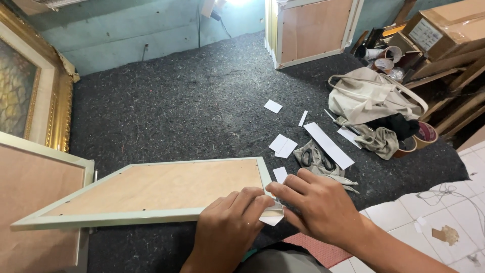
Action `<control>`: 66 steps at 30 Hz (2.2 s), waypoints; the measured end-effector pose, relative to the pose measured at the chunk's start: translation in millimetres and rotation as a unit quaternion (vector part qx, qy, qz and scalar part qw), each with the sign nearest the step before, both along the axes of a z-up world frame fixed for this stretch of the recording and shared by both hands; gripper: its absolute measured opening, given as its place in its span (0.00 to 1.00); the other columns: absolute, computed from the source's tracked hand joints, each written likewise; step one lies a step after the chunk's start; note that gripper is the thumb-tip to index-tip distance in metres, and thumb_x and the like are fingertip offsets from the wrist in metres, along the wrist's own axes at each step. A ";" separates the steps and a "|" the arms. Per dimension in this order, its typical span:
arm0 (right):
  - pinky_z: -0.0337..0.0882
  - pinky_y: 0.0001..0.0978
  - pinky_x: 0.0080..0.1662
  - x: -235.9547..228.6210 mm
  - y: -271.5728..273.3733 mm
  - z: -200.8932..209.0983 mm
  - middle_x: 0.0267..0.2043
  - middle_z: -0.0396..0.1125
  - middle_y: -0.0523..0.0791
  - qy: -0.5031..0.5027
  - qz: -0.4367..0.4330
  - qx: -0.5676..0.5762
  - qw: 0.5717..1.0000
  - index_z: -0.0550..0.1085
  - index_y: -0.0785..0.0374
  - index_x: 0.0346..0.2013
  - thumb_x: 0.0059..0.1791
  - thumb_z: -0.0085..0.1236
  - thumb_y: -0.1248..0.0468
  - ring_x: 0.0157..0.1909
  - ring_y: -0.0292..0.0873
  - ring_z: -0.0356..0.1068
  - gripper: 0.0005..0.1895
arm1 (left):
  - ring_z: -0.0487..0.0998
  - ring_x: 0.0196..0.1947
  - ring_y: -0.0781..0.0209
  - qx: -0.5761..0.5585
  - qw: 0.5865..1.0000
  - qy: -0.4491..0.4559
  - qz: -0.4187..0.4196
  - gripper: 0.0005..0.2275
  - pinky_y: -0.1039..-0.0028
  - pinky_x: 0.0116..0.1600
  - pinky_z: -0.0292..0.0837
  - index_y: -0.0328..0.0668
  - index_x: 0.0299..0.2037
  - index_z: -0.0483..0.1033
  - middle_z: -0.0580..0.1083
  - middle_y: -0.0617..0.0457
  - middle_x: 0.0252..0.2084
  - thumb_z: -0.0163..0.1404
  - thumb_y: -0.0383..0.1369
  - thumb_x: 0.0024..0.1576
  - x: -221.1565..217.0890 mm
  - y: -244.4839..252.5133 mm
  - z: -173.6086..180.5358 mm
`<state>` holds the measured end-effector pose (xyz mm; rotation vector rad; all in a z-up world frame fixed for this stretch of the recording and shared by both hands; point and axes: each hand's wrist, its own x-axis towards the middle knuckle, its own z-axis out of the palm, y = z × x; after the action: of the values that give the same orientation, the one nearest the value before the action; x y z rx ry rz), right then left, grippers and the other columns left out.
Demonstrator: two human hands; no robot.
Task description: Applying protective white strips to the corners of picture frames using scissors and a utility knife.
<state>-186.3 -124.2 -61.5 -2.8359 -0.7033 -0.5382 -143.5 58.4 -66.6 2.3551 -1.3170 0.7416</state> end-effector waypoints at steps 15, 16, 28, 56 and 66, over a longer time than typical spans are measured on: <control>0.63 0.37 0.25 3.6 -2.9 -4.4 0.27 0.60 0.40 0.050 -0.013 0.051 0.997 0.67 0.53 0.39 0.41 0.47 0.58 0.29 0.44 0.63 0.13 | 0.69 0.21 0.65 -0.021 1.000 0.006 -0.014 0.06 0.75 0.22 0.59 0.55 0.33 0.69 0.69 0.62 0.34 0.48 0.33 0.46 4.6 -1.5 0.2; 0.63 0.37 0.25 5.2 -2.1 -3.3 0.27 0.60 0.40 0.050 -0.013 0.051 0.997 0.67 0.53 0.39 0.41 0.47 0.58 0.29 0.44 0.63 0.13 | 0.69 0.21 0.65 -0.021 1.000 0.006 -0.014 0.06 0.75 0.22 0.59 0.55 0.33 0.69 0.69 0.62 0.34 0.48 0.33 0.46 6.2 -1.4 1.9; 0.57 0.23 0.39 42.0 -16.3 12.4 0.26 0.59 0.39 0.301 -0.246 0.418 0.821 0.70 0.49 0.41 0.41 0.46 0.56 0.30 0.34 0.58 0.14 | 0.73 0.29 0.64 0.010 0.989 0.126 -0.075 0.07 0.70 0.20 0.63 0.57 0.37 0.67 0.68 0.64 0.34 0.48 0.38 0.50 65.8 -3.5 43.1; 0.48 0.16 0.19 137.5 -13.2 -9.5 0.21 0.46 0.38 0.210 -0.076 0.712 0.666 0.63 0.65 0.48 0.46 0.43 0.61 0.20 0.29 0.45 0.18 | 0.76 0.41 0.52 -0.264 0.856 0.436 -0.084 0.10 0.67 0.41 0.76 0.39 0.29 0.73 0.74 0.46 0.32 0.55 0.37 0.44 180.6 -39.5 74.4; 0.60 0.27 0.38 171.4 -36.6 -34.4 0.28 0.61 0.43 0.025 -0.101 0.500 0.860 0.75 0.61 0.30 0.39 0.60 0.59 0.33 0.35 0.56 0.10 | 0.77 0.31 0.52 -0.111 0.967 0.225 -0.044 0.16 0.66 0.34 0.70 0.52 0.24 0.71 0.75 0.57 0.23 0.59 0.48 0.31 178.3 -47.2 69.5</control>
<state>-15.0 -160.7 -95.9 -1.9130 -0.0335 -0.6135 34.8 11.2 2.9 2.1030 -1.0706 0.2828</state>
